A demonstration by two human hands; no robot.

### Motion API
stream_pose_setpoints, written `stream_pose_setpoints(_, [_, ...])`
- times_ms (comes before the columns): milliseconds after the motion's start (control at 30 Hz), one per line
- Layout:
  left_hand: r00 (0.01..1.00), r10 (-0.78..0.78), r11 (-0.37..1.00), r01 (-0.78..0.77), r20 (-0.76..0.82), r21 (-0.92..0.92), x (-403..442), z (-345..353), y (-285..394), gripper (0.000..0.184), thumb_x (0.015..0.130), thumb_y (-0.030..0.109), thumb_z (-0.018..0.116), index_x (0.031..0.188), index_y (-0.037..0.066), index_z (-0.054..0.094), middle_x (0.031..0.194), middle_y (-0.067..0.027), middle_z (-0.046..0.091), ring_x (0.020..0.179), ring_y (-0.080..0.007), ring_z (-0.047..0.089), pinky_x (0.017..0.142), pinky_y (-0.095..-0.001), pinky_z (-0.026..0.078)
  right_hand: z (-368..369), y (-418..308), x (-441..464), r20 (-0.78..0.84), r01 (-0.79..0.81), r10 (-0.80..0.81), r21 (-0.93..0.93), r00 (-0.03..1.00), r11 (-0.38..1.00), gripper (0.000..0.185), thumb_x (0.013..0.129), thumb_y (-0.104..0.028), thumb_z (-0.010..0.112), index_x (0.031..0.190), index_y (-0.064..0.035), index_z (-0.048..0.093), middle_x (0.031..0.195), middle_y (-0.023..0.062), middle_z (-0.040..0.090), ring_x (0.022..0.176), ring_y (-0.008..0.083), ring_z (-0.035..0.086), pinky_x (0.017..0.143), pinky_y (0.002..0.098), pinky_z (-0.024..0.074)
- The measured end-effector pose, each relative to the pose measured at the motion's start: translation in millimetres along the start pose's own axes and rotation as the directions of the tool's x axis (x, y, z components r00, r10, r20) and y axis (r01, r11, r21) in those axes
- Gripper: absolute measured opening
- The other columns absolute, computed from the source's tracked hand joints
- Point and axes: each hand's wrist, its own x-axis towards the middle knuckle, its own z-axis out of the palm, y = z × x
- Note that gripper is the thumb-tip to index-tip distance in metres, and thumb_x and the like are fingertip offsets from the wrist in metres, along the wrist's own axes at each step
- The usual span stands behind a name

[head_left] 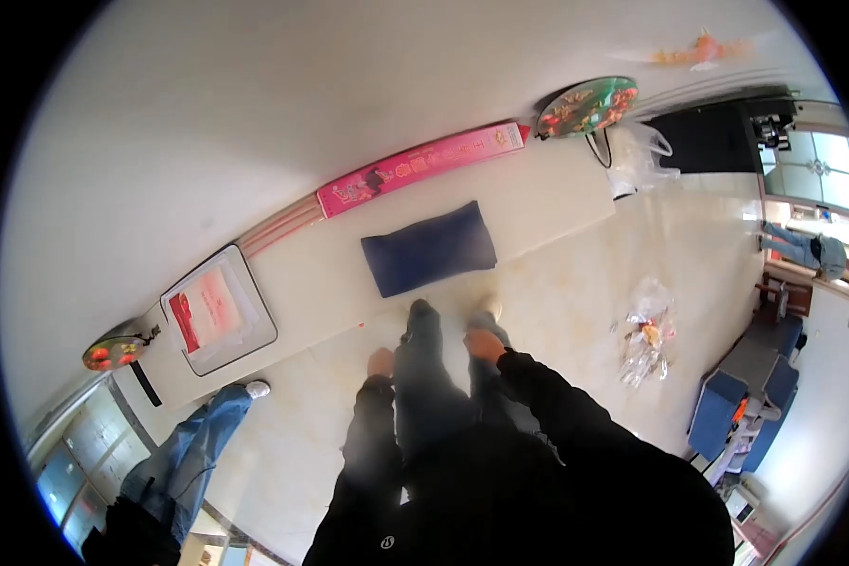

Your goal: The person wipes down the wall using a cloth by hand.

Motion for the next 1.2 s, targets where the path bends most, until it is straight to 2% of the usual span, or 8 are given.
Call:
stream_pose_setpoints(67, [0.998,-0.057,0.989,0.051,-0.039,-0.141,-24.4,18.0,-18.0,0.023,0.084,0.022,0.05,0.086,0.004,0.063,0.081,-0.0207,0.064,0.079,-0.0391,0.06,0.071,-0.0475,0.048,-67.7,-67.2,-11.8,-0.028,-0.169,0.18,0.215,0.983,0.962,0.04,0.087,-0.019,0.048,0.123,-0.0028,0.052,0.114,0.0213,0.06,0.102,0.0392,0.057,0.089,0.0448,0.0451])
stream_pose_setpoints(133, [0.958,-0.194,0.964,0.147,-0.211,-0.222,-32.7,33.1,-40.7,0.023,0.08,0.017,0.054,0.099,0.005,0.06,0.079,-0.0212,0.062,0.081,-0.0391,0.06,0.073,-0.0465,0.048,-79.3,-79.9,10.6,-0.091,-0.037,0.051,0.151,0.995,0.988,0.046,0.086,-0.017,0.049,0.131,-0.0047,0.045,0.131,0.0212,0.047,0.119,0.037,0.045,0.097,0.0425,0.0398])
stream_pose_setpoints(267, [0.857,-0.33,0.944,0.304,-0.396,-0.127,-41.9,-44.2,-6.4,0.042,0.081,0.01,0.051,0.122,0.0,0.047,0.113,-0.0216,0.053,0.105,-0.0364,0.053,0.09,-0.0438,0.043,-113.9,-100.0,66.6,-0.248,0.084,-0.067,0.058,0.966,0.995,0.059,0.087,-0.018,0.051,0.142,-0.0083,0.033,0.145,0.0194,0.031,0.132,0.0352,0.032,0.104,0.043,0.0332])
stream_pose_setpoints(433, [0.752,0.002,0.995,0.062,-0.659,0.075,21.1,-111.5,18.7,0.046,0.086,0.005,0.051,0.13,0.0,0.04,0.121,-0.0244,0.049,0.109,-0.0384,0.051,0.094,-0.0426,0.041,-143.8,-83.8,114.0,-0.325,-0.026,-0.016,-0.126,0.946,0.992,0.063,0.09,-0.024,0.051,0.146,-0.0118,0.025,0.153,0.0152,0.018,0.141,0.0317,0.017,0.111,0.0428,0.0219])
stream_pose_setpoints(567, [0.862,0.114,0.968,-0.207,-0.493,-0.14,71.9,-146.4,115.9,0.046,0.093,0.003,0.044,0.138,0.007,0.036,0.123,-0.018,0.051,0.109,-0.0284,0.055,0.089,-0.0329,0.046,-145.6,-31.8,120.3,-0.338,0.051,-0.118,-0.201,0.934,0.978,0.065,0.089,-0.031,0.054,0.146,-0.0173,0.026,0.153,0.0045,0.021,0.14,0.0243,0.019,0.112,0.0387,0.0205])
stream_pose_setpoints(633, [0.866,0.088,0.964,-0.198,-0.492,-0.176,98.4,-135.1,160.1,0.046,0.092,0.002,0.043,0.138,0.005,0.036,0.126,-0.0209,0.05,0.113,-0.0349,0.052,0.094,-0.0391,0.043,-147.5,-13.1,113.4,-0.406,0.067,-0.115,-0.131,0.907,0.989,0.063,0.087,-0.029,0.056,0.144,-0.0163,0.031,0.15,0.0053,0.027,0.139,0.025,0.023,0.11,0.0392,0.0246])
stream_pose_setpoints(800, [0.79,0.319,0.938,-0.186,-0.523,0.292,155.6,-64.5,265.7,0.055,0.088,0.014,0.055,0.14,0.01,0.037,0.142,-0.0288,0.029,0.129,-0.047,0.03,0.107,-0.0497,0.027,-187.9,61.7,98.9,-0.441,0.024,0.009,0.068,0.898,0.997,0.065,0.085,-0.03,0.059,0.143,-0.0178,0.034,0.15,0.0035,0.029,0.138,0.024,0.026,0.11,0.0388,0.025])
stream_pose_setpoints(1200, [0.776,0.546,0.802,-0.375,-0.316,0.465,302.3,29.7,588.6,0.07,0.087,0.038,0.056,0.146,0.017,0.026,0.15,-0.0287,0.012,0.137,-0.0465,0.016,0.11,-0.0526,0.019,-344.0,364.3,53.3,-0.676,-0.289,0.302,0.136,0.672,0.948,0.071,0.079,-0.035,0.065,0.142,-0.023,0.036,0.148,0.0019,0.033,0.136,0.03,0.029,0.108,0.0426,0.0282])
